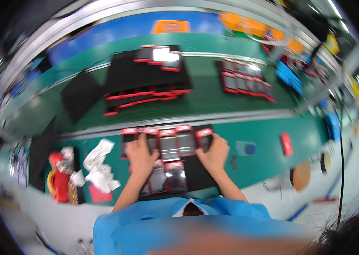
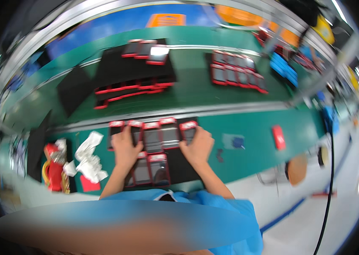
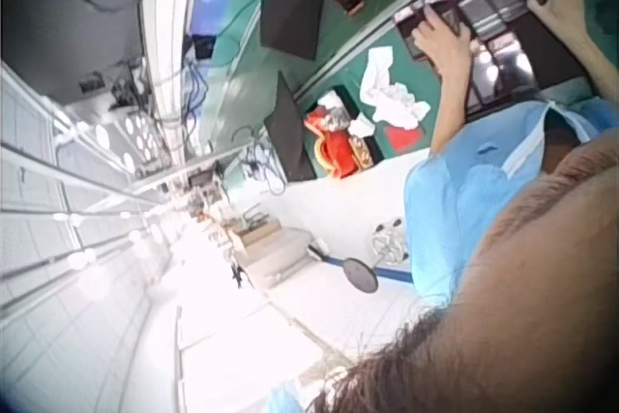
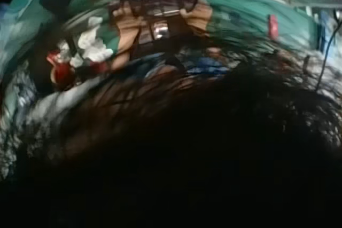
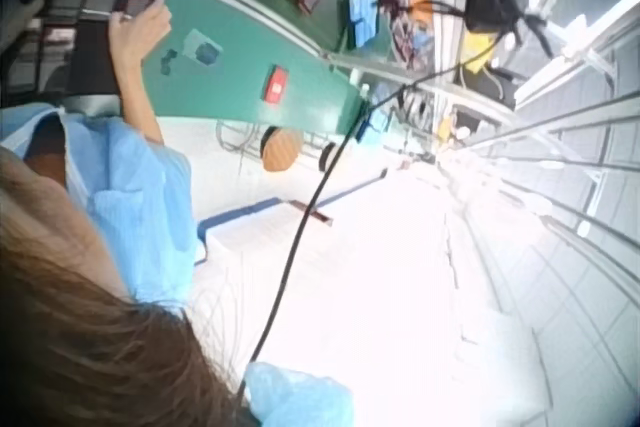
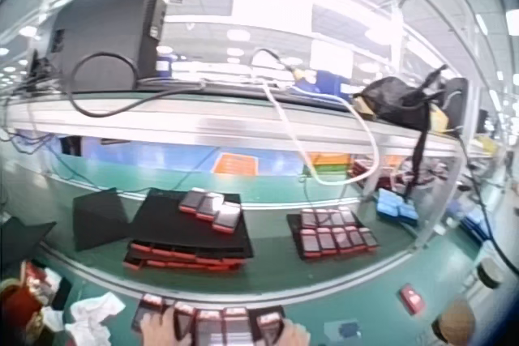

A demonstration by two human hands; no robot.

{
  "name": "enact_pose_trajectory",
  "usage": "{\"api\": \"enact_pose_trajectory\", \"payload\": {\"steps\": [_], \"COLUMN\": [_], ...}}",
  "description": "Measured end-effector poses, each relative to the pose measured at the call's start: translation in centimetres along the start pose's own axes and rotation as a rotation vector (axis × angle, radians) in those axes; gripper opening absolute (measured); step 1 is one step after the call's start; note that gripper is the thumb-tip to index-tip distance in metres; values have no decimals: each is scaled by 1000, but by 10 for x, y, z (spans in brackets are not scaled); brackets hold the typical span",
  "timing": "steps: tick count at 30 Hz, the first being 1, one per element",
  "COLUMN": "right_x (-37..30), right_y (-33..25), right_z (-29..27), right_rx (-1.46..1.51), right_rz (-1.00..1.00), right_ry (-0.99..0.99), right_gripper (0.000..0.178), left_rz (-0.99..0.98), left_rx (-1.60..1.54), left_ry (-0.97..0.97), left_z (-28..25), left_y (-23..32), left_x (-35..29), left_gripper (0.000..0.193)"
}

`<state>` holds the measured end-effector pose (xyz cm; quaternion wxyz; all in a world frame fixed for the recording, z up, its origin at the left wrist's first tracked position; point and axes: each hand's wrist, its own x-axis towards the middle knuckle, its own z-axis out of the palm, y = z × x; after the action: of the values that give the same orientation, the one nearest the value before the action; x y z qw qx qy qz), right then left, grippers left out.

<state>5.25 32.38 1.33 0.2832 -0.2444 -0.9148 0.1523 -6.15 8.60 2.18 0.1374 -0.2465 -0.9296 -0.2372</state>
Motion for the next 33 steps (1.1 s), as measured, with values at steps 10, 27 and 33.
{"api": "enact_pose_trajectory", "payload": {"steps": [10, 27, 33], "right_x": [-3, -5, -5], "right_y": [0, 3, 2], "right_z": [0, 2, 1], "right_rx": [37, 80, 79], "right_rz": [31, -8, 11], "right_ry": [61, 66, 58], "right_gripper": [69, 72, 70], "left_rz": [-18, -50, -61], "left_rx": [16, 32, 30], "left_ry": [-32, -50, -62], "left_z": [6, 2, 3], "left_y": [-7, 0, -1], "left_x": [-2, 0, -1], "left_gripper": [79, 76, 75]}}
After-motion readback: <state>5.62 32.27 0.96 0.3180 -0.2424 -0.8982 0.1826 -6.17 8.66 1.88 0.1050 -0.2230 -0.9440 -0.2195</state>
